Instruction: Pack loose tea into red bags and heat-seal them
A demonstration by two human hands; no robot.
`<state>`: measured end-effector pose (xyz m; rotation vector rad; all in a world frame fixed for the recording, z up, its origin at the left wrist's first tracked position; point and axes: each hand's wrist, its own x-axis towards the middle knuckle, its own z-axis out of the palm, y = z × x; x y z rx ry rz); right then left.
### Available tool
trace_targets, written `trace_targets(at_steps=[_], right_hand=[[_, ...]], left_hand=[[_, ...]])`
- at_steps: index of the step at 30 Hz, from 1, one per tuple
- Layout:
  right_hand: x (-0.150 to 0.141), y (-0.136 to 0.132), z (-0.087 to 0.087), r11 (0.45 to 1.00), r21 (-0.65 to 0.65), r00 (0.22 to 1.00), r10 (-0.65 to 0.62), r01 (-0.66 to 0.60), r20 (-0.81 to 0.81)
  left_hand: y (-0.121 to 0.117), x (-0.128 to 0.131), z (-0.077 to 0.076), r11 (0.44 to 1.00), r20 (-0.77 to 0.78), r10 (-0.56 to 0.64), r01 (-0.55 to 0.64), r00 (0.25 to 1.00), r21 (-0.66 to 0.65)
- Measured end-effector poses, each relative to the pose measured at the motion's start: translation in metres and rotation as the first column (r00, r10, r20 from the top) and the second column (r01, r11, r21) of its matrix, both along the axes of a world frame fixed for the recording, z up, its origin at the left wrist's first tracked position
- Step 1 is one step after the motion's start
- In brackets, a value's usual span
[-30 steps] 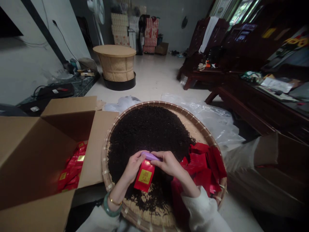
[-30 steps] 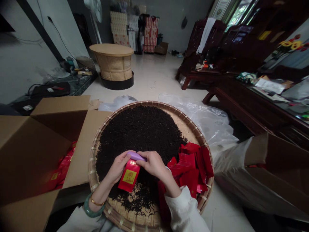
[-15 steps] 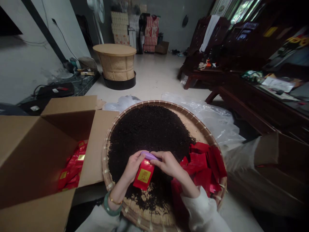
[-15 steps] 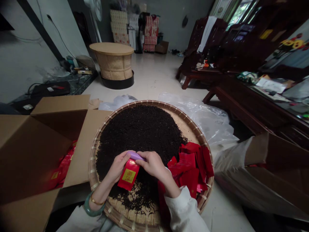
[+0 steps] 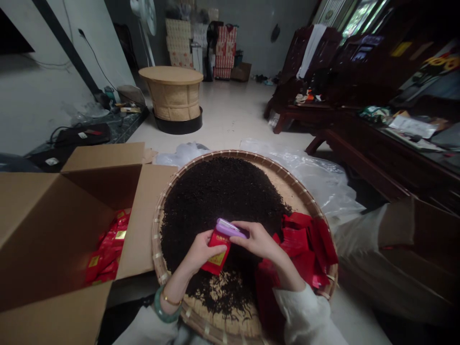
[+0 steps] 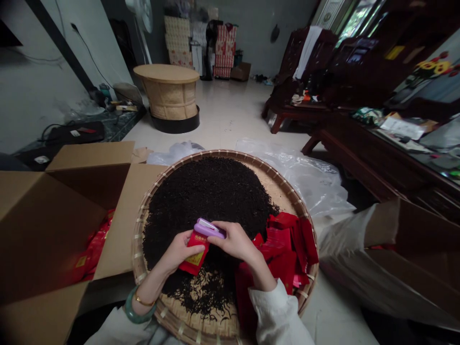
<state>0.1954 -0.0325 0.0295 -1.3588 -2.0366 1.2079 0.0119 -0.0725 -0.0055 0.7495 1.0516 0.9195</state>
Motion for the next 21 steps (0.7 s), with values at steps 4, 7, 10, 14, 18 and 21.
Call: trace_targets(at_steps=[4,7,10,14,18,21], right_hand=[[0.0,-0.001,0.002,0.999,-0.025,0.999,0.035,-0.034,0.03],[-0.007,-0.002,0.004,0.999,-0.032,1.0,0.026,-0.026,0.012],[-0.012,-0.003,0.005,1.0,-0.008,1.0,0.022,-0.022,-0.013],[-0.012,-0.003,0.002,0.999,0.026,0.999,0.032,-0.032,-0.009],[-0.011,-0.004,-0.001,0.999,0.034,1.0,0.021,-0.022,0.012],[-0.013,-0.005,-0.003,0.998,0.046,0.999,0.047,-0.048,0.014]], left_hand=[[0.0,0.0,0.0,1.0,-0.025,-0.009,0.01,1.0,0.02],[0.0,-0.001,-0.001,1.0,-0.053,-0.006,0.007,0.999,0.013],[-0.001,-0.001,-0.002,1.0,-0.069,-0.012,0.013,0.998,0.003],[-0.001,0.0,-0.003,1.0,-0.061,-0.01,0.01,0.998,0.006],[-0.001,0.001,-0.002,0.998,0.034,0.057,-0.057,0.998,0.022],[0.001,0.0,0.0,0.984,0.049,0.161,-0.164,0.986,0.066]])
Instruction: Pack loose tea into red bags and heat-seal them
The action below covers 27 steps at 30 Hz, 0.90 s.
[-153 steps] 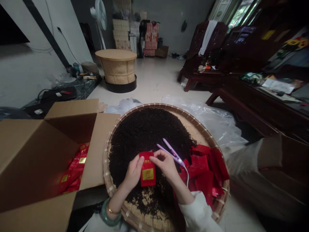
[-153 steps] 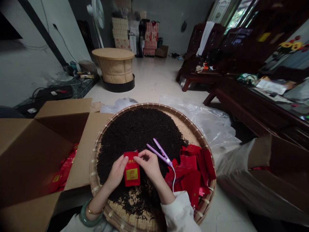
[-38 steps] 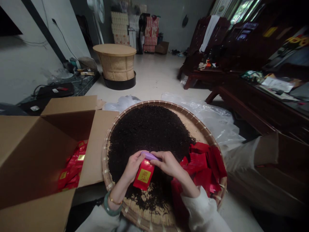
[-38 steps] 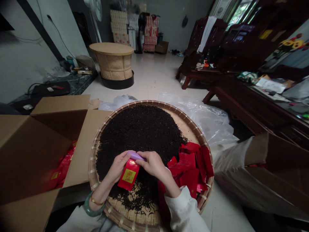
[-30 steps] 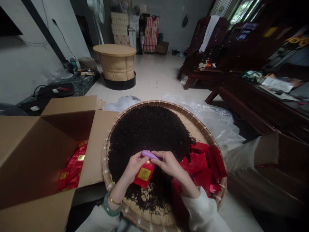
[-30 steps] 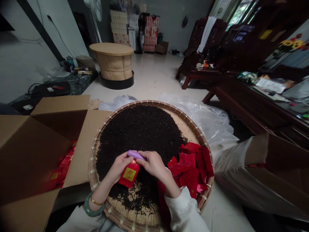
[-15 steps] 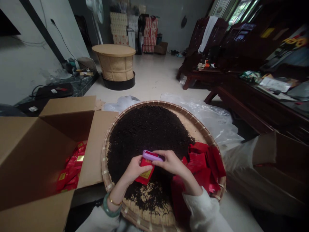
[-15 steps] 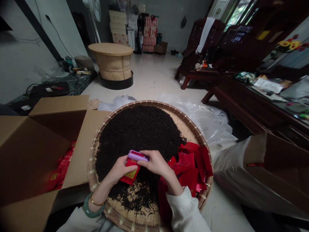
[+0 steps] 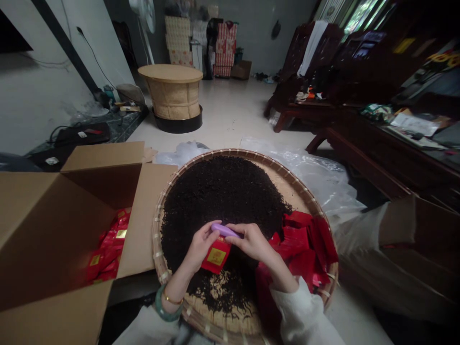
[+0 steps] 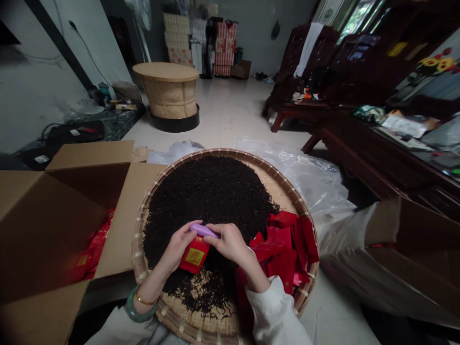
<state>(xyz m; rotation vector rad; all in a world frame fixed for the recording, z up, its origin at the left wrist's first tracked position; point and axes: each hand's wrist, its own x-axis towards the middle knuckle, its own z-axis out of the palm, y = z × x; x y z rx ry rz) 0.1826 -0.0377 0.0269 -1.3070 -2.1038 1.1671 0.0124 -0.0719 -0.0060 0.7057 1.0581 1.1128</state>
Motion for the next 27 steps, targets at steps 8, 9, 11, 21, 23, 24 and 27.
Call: trace_targets(at_steps=[8,9,11,21,23,24,27], right_hand=[[-0.002,-0.002,-0.003,0.999,-0.019,0.999,0.025,-0.026,-0.036],[-0.002,-0.002,-0.004,1.0,-0.019,0.999,0.021,-0.022,-0.035],[-0.002,-0.002,-0.004,1.0,-0.019,0.999,0.013,-0.014,-0.039],[-0.001,0.003,-0.012,0.995,-0.002,0.993,-0.098,0.098,-0.064],[0.007,0.01,-0.018,0.975,0.06,0.976,-0.212,0.215,-0.053],[0.011,0.014,-0.021,0.957,0.099,0.962,-0.272,0.274,-0.033],[0.023,0.022,-0.029,0.902,0.218,0.913,-0.4,0.374,0.086]], left_hand=[[0.002,-0.002,-0.005,0.998,-0.067,0.031,-0.027,0.997,0.065],[0.002,-0.002,-0.005,0.997,-0.068,0.03,-0.026,0.997,0.068],[0.002,-0.001,-0.005,0.997,-0.065,0.035,-0.031,0.997,0.066],[0.0,0.0,-0.002,0.999,0.003,-0.01,0.01,1.0,-0.052],[0.001,0.0,-0.003,0.997,0.003,0.025,-0.025,1.0,-0.069],[0.001,0.0,-0.003,0.995,0.004,0.055,-0.055,0.998,-0.078],[0.002,0.0,-0.003,0.988,0.021,0.125,-0.123,0.992,-0.098]])
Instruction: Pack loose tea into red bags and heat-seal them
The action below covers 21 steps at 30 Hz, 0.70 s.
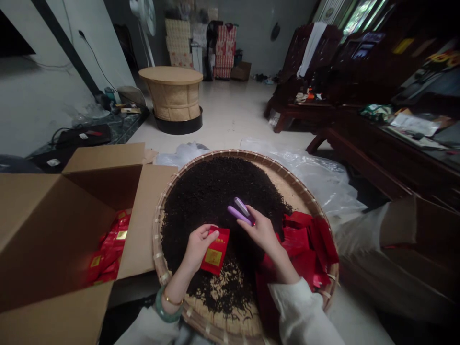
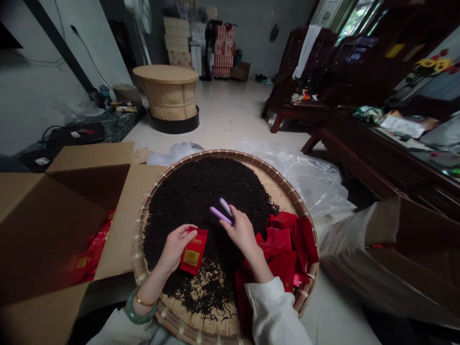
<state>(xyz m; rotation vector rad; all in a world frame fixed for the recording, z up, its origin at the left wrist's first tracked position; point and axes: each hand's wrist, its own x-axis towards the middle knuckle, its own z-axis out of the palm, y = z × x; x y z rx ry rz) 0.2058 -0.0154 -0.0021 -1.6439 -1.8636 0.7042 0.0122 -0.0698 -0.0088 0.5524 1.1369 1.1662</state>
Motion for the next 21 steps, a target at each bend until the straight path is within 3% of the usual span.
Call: trace_targets(at_steps=[3,5,8,12,17,21], right_hand=[[-0.002,-0.003,-0.001,0.995,0.097,0.997,-0.037,0.03,0.064],[-0.012,-0.012,0.001,0.991,0.13,0.999,0.035,-0.032,-0.021],[-0.036,-0.027,0.003,0.979,0.082,0.954,0.2,-0.186,-0.222],[-0.055,-0.034,-0.002,0.988,0.007,0.918,0.145,-0.153,-0.368],[-0.052,-0.03,-0.002,0.975,-0.067,0.877,0.16,-0.212,-0.454],[-0.05,-0.028,-0.003,0.965,-0.111,0.862,0.157,-0.237,-0.481]], left_hand=[[0.001,0.001,0.002,0.999,0.013,0.049,-0.049,0.999,-0.013],[0.001,0.001,0.002,0.998,0.008,0.069,-0.069,0.998,-0.01],[0.0,0.002,0.003,0.999,-0.02,0.048,-0.048,0.999,0.017],[-0.001,0.002,0.002,0.999,-0.065,0.026,-0.023,0.998,0.049],[-0.001,0.0,0.002,0.998,-0.061,0.042,-0.039,0.997,0.057],[-0.001,0.0,0.003,0.996,-0.15,0.032,-0.019,0.988,0.087]])
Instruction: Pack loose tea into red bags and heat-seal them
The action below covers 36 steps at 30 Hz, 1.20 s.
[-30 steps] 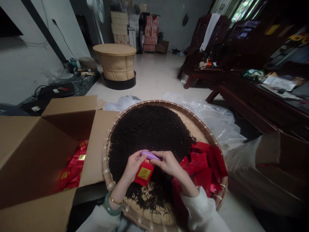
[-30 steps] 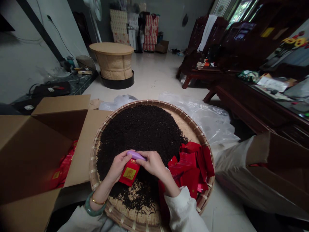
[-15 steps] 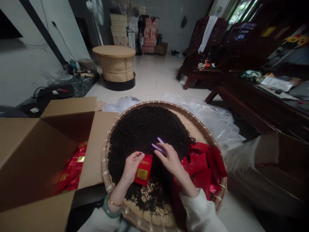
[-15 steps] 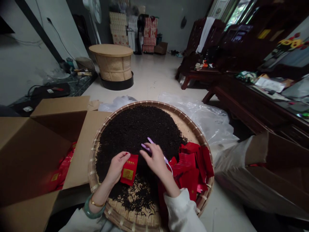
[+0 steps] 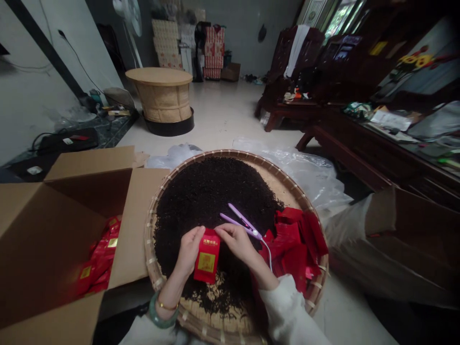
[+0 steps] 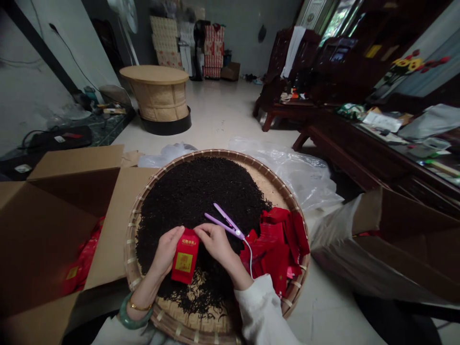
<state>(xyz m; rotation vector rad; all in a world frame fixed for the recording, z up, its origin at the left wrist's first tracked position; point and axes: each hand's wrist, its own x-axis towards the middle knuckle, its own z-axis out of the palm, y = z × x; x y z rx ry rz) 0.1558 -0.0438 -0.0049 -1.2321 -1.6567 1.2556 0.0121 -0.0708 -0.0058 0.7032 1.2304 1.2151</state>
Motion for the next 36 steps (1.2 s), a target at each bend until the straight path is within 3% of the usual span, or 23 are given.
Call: trace_targets(at_steps=[4,9,11,14,16,18,20,22,24,26,28,29,33,35,36], right_hand=[[-0.005,-0.002,-0.002,0.994,0.041,0.994,-0.107,0.106,0.033],[-0.006,-0.005,0.0,0.996,-0.032,0.997,-0.079,0.079,-0.017],[-0.006,-0.005,0.001,0.993,-0.06,0.994,-0.104,0.103,-0.024],[0.001,-0.001,0.002,0.976,-0.087,0.977,-0.204,0.198,-0.06],[0.014,0.004,0.006,0.965,-0.056,0.963,-0.261,0.257,-0.071],[0.036,0.009,0.011,0.95,0.05,0.951,-0.308,0.308,-0.002],[0.067,0.013,0.015,0.918,0.221,0.906,-0.372,0.329,0.2],[0.098,0.016,0.015,0.915,0.313,0.812,-0.377,0.254,0.446],[0.123,0.016,0.011,0.953,0.284,0.678,-0.281,0.11,0.679],[0.137,0.014,0.006,0.978,0.206,0.563,-0.18,0.017,0.807],[0.144,0.013,0.002,0.987,0.162,0.509,-0.136,-0.008,0.85],[0.145,0.012,0.001,0.988,0.154,0.504,-0.131,-0.004,0.853],[0.151,0.012,0.001,0.994,0.111,0.538,-0.106,0.022,0.837],[0.154,0.012,0.002,0.995,0.095,0.554,-0.092,0.024,0.828],[0.155,0.012,0.002,0.995,0.095,0.56,-0.091,0.022,0.824]], left_hand=[[0.0,0.001,0.001,1.0,-0.095,-0.001,0.002,0.995,0.019],[0.002,-0.001,-0.001,0.999,-0.084,0.037,-0.036,0.996,0.009],[0.002,-0.001,0.0,1.0,-0.048,-0.024,0.023,0.999,-0.015],[0.0,0.0,0.002,0.971,0.009,-0.222,0.222,0.975,-0.085],[-0.002,0.0,0.004,0.956,0.056,-0.265,0.27,0.963,-0.117],[-0.002,-0.002,0.008,0.977,0.128,-0.16,0.176,0.979,-0.121],[0.001,-0.006,0.012,0.993,0.221,0.015,0.011,0.975,-0.118],[0.005,-0.014,0.016,0.982,0.313,0.176,-0.145,0.933,-0.12],[0.011,-0.026,0.021,0.952,0.399,0.306,-0.279,0.864,-0.126],[0.015,-0.04,0.029,0.891,0.482,0.431,-0.444,0.763,-0.094],[0.017,-0.058,0.04,0.813,0.556,0.493,-0.582,0.669,-0.02],[0.017,-0.068,0.046,0.752,0.586,0.519,-0.658,0.622,0.032],[0.014,-0.1,0.064,0.556,0.6,0.583,-0.808,0.547,0.196],[0.015,-0.109,0.063,0.529,0.571,0.619,-0.823,0.539,0.204],[0.016,-0.11,0.061,0.543,0.557,0.619,-0.814,0.554,0.206]])
